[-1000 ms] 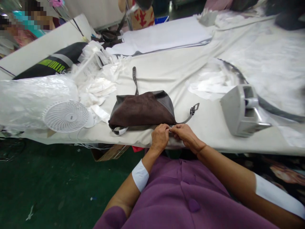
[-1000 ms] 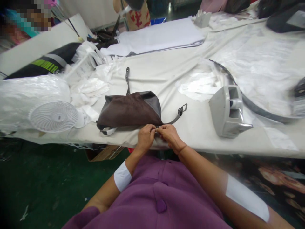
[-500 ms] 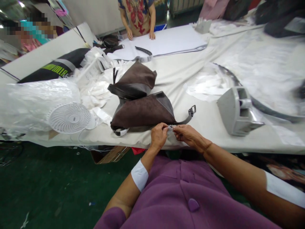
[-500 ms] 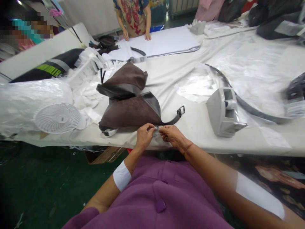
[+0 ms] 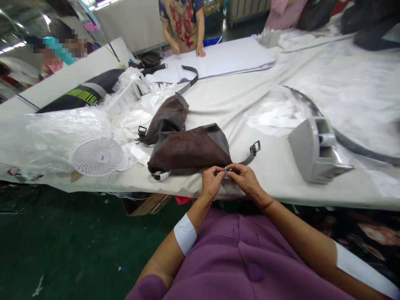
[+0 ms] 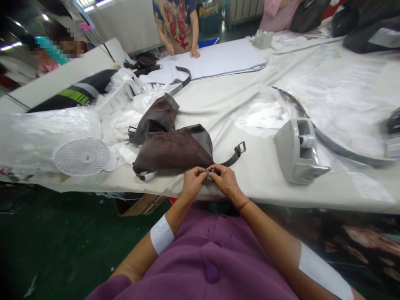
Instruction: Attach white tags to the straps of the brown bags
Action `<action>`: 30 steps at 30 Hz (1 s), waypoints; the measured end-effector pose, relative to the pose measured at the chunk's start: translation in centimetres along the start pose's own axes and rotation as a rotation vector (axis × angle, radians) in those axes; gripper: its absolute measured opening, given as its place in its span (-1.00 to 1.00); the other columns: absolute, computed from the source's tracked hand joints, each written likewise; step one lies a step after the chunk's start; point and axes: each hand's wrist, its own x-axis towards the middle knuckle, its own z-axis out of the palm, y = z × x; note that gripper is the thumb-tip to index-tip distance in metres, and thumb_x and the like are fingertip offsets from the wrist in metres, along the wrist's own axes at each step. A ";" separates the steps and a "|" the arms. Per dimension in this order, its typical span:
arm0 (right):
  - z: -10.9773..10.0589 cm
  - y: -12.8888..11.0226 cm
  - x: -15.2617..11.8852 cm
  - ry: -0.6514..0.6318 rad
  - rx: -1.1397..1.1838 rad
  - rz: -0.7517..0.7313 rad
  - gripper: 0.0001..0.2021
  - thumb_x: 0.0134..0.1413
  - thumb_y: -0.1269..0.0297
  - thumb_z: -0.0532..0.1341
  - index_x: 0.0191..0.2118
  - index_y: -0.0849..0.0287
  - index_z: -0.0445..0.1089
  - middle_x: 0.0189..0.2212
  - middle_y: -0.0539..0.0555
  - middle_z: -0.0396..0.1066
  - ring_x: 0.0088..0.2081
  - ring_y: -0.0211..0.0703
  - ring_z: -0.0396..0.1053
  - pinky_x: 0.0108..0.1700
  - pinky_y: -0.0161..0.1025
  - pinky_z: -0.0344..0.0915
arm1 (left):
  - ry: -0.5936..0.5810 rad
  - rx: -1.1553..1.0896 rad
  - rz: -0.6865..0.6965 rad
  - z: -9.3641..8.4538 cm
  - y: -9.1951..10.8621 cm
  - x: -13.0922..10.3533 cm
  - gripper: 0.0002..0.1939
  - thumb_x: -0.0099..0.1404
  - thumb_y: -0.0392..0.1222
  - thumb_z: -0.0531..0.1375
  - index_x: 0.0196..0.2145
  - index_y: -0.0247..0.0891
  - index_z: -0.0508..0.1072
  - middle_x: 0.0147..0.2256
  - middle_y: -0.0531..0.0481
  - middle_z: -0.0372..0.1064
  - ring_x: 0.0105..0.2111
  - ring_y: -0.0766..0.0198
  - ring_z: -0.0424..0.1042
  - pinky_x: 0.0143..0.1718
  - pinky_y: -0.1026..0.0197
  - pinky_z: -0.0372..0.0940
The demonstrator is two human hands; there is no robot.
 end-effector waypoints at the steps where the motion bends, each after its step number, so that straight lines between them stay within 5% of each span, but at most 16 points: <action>1: 0.1 0.1 0.0 0.013 -0.028 -0.019 -0.82 -0.08 0.30 0.20 -0.31 0.16 0.49 -0.50 -0.02 0.42 -0.47 -0.25 0.29 -0.38 -0.30 0.20 | 0.008 -0.054 -0.023 0.1 -0.1 -0.1 -0.89 0.07 -0.23 0.21 -0.44 -0.31 0.50 -0.48 0.03 0.41 -0.47 0.34 0.31 -0.38 0.29 0.19; 10: 0.1 -0.8 0.3 0.040 -0.223 -0.073 -0.84 -0.04 0.34 0.19 -0.33 0.11 0.52 -0.41 -0.01 0.51 -0.37 -0.18 0.41 -0.27 -0.28 0.25 | 0.007 -0.316 -0.161 0.4 0.2 -0.4 -0.86 0.00 -0.18 0.26 -0.48 -0.32 0.47 -0.55 0.05 0.36 -0.52 0.38 0.28 -0.43 0.32 0.18; 22: 0.4 -2.2 -0.1 0.055 -0.381 -0.123 -0.87 -0.02 0.37 0.19 -0.29 0.13 0.41 -0.48 -0.01 0.46 -0.42 -0.19 0.41 -0.31 -0.29 0.22 | 0.201 -0.432 -0.294 1.5 0.2 0.0 -0.83 -0.01 -0.16 0.24 -0.58 -0.31 0.36 -0.60 0.10 0.26 -0.57 0.44 0.21 -0.51 0.37 0.11; 30: 0.0 -1.1 -0.3 0.108 -0.184 0.105 -0.86 -0.15 0.28 0.25 -0.52 0.13 0.24 -0.57 -0.03 0.38 -0.50 -0.21 0.31 -0.39 -0.29 0.18 | 0.183 -0.483 -0.519 1.5 1.9 -0.2 -0.87 -0.01 -0.21 0.19 -0.55 -0.30 0.30 -0.70 0.13 0.18 -0.75 0.53 -0.05 -0.70 0.37 -0.22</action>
